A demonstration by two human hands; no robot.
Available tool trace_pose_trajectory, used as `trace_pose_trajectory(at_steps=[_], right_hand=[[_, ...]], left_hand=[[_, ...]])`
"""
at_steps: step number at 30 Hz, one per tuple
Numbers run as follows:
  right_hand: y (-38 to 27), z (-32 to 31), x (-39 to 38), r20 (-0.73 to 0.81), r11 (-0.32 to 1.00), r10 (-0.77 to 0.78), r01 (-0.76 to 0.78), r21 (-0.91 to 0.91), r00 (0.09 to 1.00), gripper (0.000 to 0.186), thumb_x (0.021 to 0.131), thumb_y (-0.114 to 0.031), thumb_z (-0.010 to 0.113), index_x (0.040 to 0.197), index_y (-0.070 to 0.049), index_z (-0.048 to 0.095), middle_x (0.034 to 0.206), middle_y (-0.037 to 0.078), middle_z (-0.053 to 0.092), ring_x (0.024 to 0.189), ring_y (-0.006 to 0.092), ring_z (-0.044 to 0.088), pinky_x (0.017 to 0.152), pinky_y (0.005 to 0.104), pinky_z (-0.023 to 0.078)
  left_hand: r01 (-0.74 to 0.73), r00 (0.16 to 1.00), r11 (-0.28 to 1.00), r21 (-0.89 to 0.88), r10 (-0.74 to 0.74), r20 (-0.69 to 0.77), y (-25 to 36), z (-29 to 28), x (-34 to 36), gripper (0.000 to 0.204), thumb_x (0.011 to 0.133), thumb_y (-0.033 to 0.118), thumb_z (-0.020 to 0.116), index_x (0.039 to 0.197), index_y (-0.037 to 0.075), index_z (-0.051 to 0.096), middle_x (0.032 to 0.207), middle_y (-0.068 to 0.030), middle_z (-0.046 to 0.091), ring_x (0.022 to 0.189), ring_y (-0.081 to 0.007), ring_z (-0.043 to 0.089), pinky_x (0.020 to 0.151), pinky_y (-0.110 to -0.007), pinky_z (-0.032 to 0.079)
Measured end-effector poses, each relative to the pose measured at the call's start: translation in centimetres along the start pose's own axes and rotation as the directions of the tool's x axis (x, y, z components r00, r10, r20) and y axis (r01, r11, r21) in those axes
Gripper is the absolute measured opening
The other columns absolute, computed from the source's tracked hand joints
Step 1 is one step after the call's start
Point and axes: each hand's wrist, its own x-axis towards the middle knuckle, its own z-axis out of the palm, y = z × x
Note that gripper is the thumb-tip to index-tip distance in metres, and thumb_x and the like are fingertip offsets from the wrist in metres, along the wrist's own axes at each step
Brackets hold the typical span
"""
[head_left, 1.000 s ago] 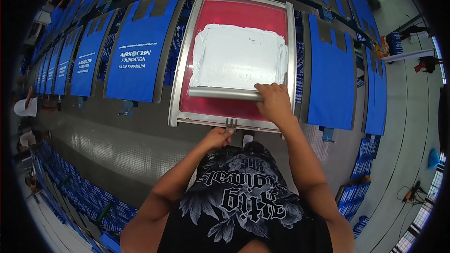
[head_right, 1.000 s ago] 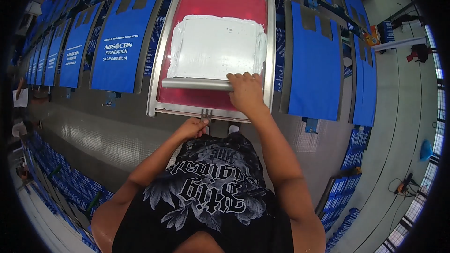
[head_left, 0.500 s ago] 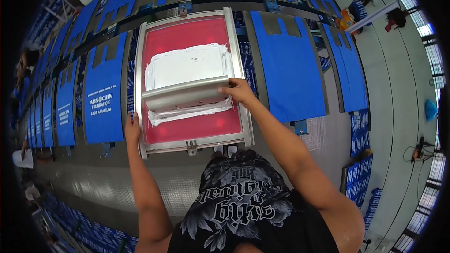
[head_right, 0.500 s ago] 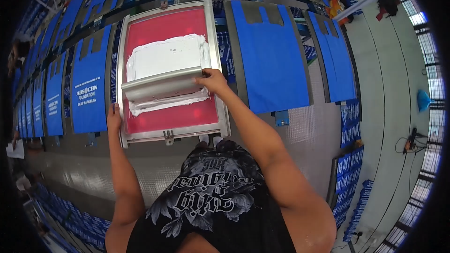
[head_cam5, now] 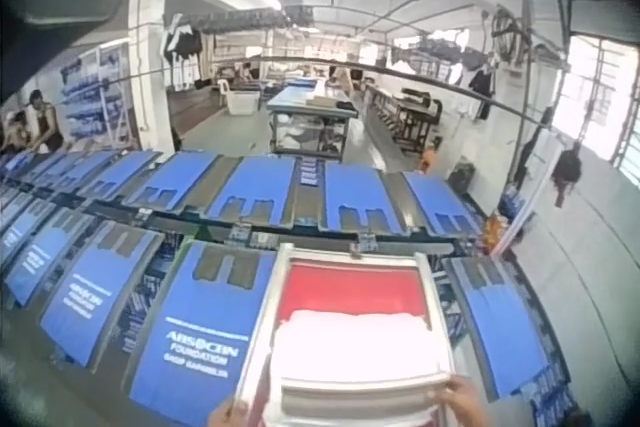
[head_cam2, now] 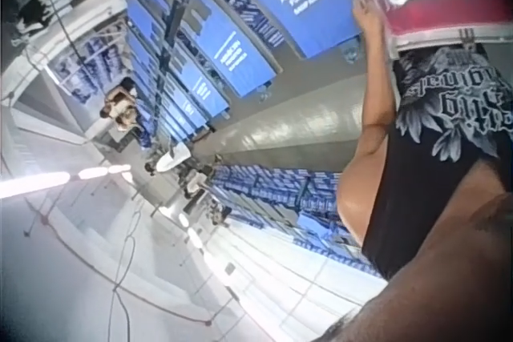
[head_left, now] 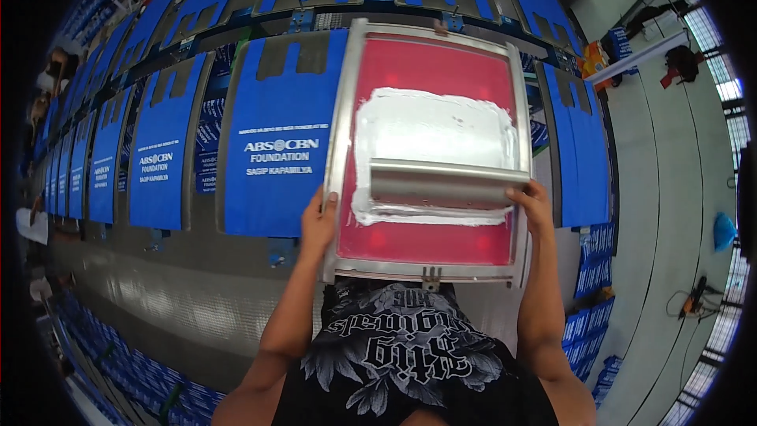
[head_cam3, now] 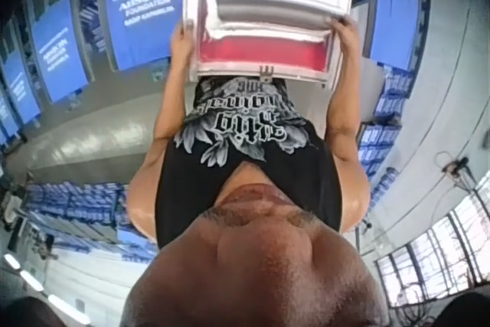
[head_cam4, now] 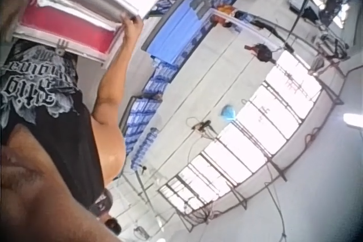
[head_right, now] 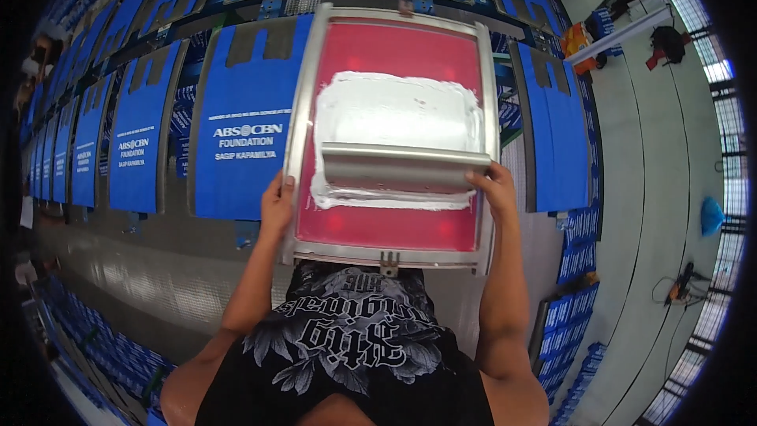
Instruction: Applying white ink to a printing screen using a squeegee to print designs on blue garments.
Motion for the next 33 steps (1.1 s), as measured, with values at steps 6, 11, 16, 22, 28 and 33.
trace_pose_trajectory(at_steps=[6, 11, 16, 22, 28, 33], right_hand=[[2.5, -9.6, 3.5, 0.075, 0.999, 0.042, -0.042, -0.006, 0.996, 0.038, 0.070, -0.011, 0.073, 0.104, 0.002, 0.063, 0.097, 0.010, 0.066, 0.091, 0.0174, 0.060, 0.087, 0.0306, 0.043], [3.0, -10.9, 5.7, 0.110, 0.999, 0.050, -0.049, -0.007, 0.993, 0.034, 0.067, -0.012, 0.076, 0.097, 0.000, 0.067, 0.087, 0.008, 0.066, 0.081, 0.0142, 0.059, 0.076, 0.0271, 0.045], [5.2, -12.4, 8.5, 0.072, 0.989, -0.016, 0.026, -0.147, 0.997, 0.047, 0.065, -0.020, 0.079, 0.103, 0.003, 0.065, 0.092, 0.011, 0.066, 0.082, 0.0181, 0.062, 0.076, 0.0297, 0.048], [6.5, -11.9, 8.2, 0.153, 0.996, 0.023, -0.011, -0.084, 0.988, 0.040, 0.070, -0.016, 0.078, 0.104, 0.002, 0.063, 0.094, 0.009, 0.065, 0.089, 0.0162, 0.058, 0.086, 0.0287, 0.042], [6.3, -11.1, 7.3, 0.119, 0.997, -0.061, 0.056, 0.045, 0.991, 0.035, 0.069, -0.018, 0.078, 0.098, -0.001, 0.067, 0.085, 0.005, 0.065, 0.077, 0.0118, 0.057, 0.074, 0.0257, 0.044], [6.8, -11.5, 7.2, 0.099, 0.989, -0.033, 0.047, -0.137, 0.994, 0.035, 0.069, -0.018, 0.078, 0.097, 0.001, 0.066, 0.087, 0.007, 0.065, 0.079, 0.0132, 0.058, 0.076, 0.0259, 0.045]], left_hand=[[-0.002, 0.999, 1.000, -0.005, 0.002, -0.053, 3.3, 9.5, -2.5, 0.045, 0.093, 0.034, 0.053, 0.123, 0.001, 0.054, 0.109, -0.0167, 0.064, 0.102, -0.0201, 0.058, 0.088, -0.031, 0.043], [0.052, 0.995, 0.997, 0.063, -0.046, -0.091, 3.7, 11.1, -2.2, 0.044, 0.092, 0.035, 0.054, 0.121, 0.002, 0.056, 0.110, -0.0178, 0.064, 0.103, -0.0234, 0.060, 0.088, -0.031, 0.044], [0.066, 0.988, 0.977, 0.205, -0.036, -0.149, 3.9, 12.6, -1.3, 0.051, 0.090, 0.039, 0.056, 0.120, -0.001, 0.055, 0.114, -0.0223, 0.060, 0.106, -0.0281, 0.058, 0.091, -0.033, 0.043], [0.055, 0.991, 0.998, -0.019, -0.057, -0.124, 1.5, 13.0, -0.9, 0.057, 0.089, 0.042, 0.057, 0.126, -0.001, 0.052, 0.108, -0.0158, 0.063, 0.097, -0.0168, 0.057, 0.084, -0.027, 0.044], [0.102, 0.991, 0.994, -0.026, -0.103, -0.082, 1.2, 12.8, -1.0, 0.053, 0.090, 0.041, 0.056, 0.127, 0.003, 0.052, 0.099, -0.0126, 0.065, 0.089, -0.0143, 0.058, 0.077, -0.027, 0.045], [0.002, 0.981, 0.909, 0.418, 0.079, -0.177, 1.8, 13.5, -1.8, 0.056, 0.089, 0.043, 0.056, 0.129, 0.004, 0.050, 0.107, -0.0213, 0.061, 0.096, -0.0315, 0.058, 0.086, -0.036, 0.044]])
